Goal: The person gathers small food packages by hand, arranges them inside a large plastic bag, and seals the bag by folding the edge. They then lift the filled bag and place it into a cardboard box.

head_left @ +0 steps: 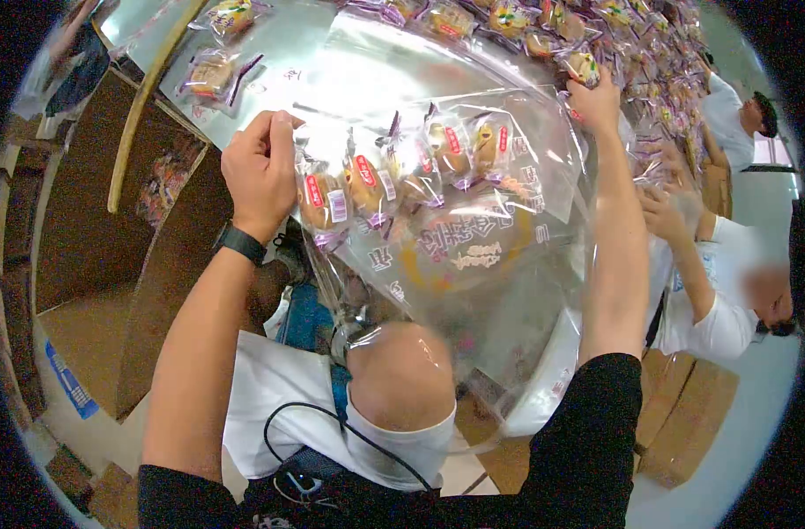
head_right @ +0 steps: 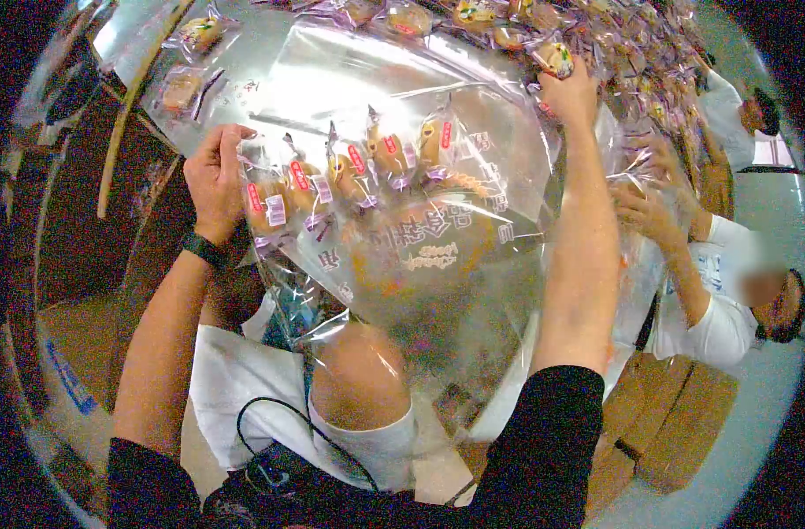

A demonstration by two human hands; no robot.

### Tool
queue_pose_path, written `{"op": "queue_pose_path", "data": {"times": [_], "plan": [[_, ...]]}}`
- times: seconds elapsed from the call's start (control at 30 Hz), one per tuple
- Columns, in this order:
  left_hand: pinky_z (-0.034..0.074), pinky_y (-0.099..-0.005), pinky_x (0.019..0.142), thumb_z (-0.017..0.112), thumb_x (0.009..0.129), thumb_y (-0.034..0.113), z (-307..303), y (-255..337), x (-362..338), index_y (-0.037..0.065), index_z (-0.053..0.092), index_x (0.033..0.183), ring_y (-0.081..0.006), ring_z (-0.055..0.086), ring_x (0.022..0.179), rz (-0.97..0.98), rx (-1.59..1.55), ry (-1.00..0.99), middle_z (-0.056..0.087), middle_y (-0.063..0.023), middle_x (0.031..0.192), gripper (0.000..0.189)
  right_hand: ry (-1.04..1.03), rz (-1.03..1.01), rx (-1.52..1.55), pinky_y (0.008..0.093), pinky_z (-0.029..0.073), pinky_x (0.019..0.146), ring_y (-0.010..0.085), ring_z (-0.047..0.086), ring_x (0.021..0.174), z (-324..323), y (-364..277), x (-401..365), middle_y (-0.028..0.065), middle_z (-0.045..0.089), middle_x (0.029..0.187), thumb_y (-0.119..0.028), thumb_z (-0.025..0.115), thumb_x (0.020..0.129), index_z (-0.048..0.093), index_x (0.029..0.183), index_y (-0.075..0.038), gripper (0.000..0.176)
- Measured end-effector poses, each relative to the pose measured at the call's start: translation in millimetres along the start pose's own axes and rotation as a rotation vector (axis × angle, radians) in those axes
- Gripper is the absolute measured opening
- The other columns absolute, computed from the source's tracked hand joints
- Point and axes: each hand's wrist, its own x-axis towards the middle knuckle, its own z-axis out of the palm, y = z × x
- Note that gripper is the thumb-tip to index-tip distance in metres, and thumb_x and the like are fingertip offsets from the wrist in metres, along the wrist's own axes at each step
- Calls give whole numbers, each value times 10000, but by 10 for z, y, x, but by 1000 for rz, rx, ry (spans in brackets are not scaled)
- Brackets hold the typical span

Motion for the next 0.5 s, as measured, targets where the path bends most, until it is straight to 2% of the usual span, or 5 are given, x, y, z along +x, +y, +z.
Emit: {"op": "queue_pose_path", "data": {"times": [0.07, 0.17, 0.27, 0.4, 0.5], "plan": [[406, -360, 537, 573, 1007, 236, 25, -82, 17, 24, 718, 867, -186, 536, 514, 58, -2, 19, 599, -119, 603, 293, 21, -59, 64, 482, 495, 992, 483, 610, 1158, -119, -56, -76, 286, 646, 1219, -441, 799, 678, 563, 1392, -90, 830], [412, -363, 527, 573, 1004, 264, 43, -113, 26, 37, 726, 879, -204, 566, 510, 131, 36, 58, 618, -124, 609, 302, 88, -75, 132, 411, 514, 952, 355, 686, 1055, -524, -78, -159, 220, 697, 1169, -353, 788, 754, 627, 1220, -12, 600], [437, -373, 543, 572, 1000, 288, 37, -48, 10, 57, 736, 893, -248, 603, 530, 30, 0, 38, 631, -130, 613, 302, 125, -89, 616, 390, 535, 897, 257, 696, 1000, -1010, 32, -350, 129, 711, 1118, -319, 765, 828, 654, 1190, -68, 454], [447, -354, 562, 607, 979, 340, 50, -45, 10, 73, 738, 927, -211, 590, 535, 12, 46, 121, 620, -106, 601, 302, -209, 195, 1234, 328, 556, 747, 199, 669, 870, -2168, -89, -1896, 90, 676, 1043, -250, 690, 880, 648, 1148, 5, 372], [427, -333, 547, 665, 956, 301, -41, 70, 12, 44, 732, 948, -150, 500, 509, -95, -66, 63, 565, -15, 560, 265, -222, 322, 1421, 347, 568, 722, 240, 666, 891, -2503, 538, -3119, 148, 656, 1141, -179, 672, 849, 506, 1374, -16, 575]]}}
